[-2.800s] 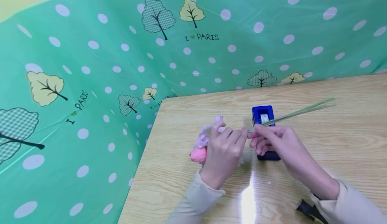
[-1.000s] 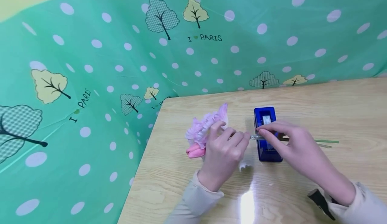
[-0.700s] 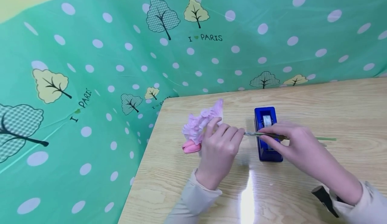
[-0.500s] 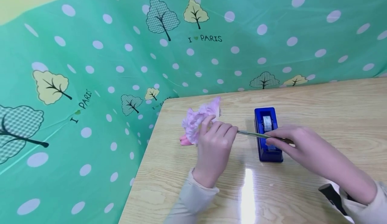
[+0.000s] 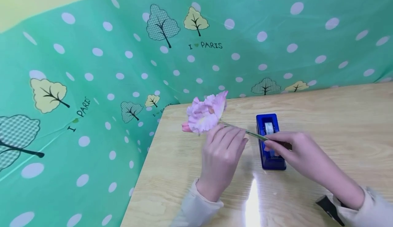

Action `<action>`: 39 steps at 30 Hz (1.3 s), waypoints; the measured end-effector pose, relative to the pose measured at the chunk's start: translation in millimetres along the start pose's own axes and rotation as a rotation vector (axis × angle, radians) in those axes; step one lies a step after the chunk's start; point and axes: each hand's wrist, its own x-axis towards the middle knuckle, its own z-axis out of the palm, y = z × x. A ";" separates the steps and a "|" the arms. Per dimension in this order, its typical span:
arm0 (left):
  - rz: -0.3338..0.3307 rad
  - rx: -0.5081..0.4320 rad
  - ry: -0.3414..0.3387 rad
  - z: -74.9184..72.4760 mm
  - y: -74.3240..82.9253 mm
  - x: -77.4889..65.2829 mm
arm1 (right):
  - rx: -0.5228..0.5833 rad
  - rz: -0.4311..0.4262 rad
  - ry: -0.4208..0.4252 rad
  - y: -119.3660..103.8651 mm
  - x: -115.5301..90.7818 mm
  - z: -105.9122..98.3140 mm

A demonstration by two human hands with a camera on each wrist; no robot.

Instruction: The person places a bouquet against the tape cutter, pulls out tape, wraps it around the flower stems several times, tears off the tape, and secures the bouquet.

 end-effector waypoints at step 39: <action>-1.234 -1.512 -0.299 15.8 -20.5 -9.8 | 0.363 0.138 -0.115 -31.7 3.4 56.3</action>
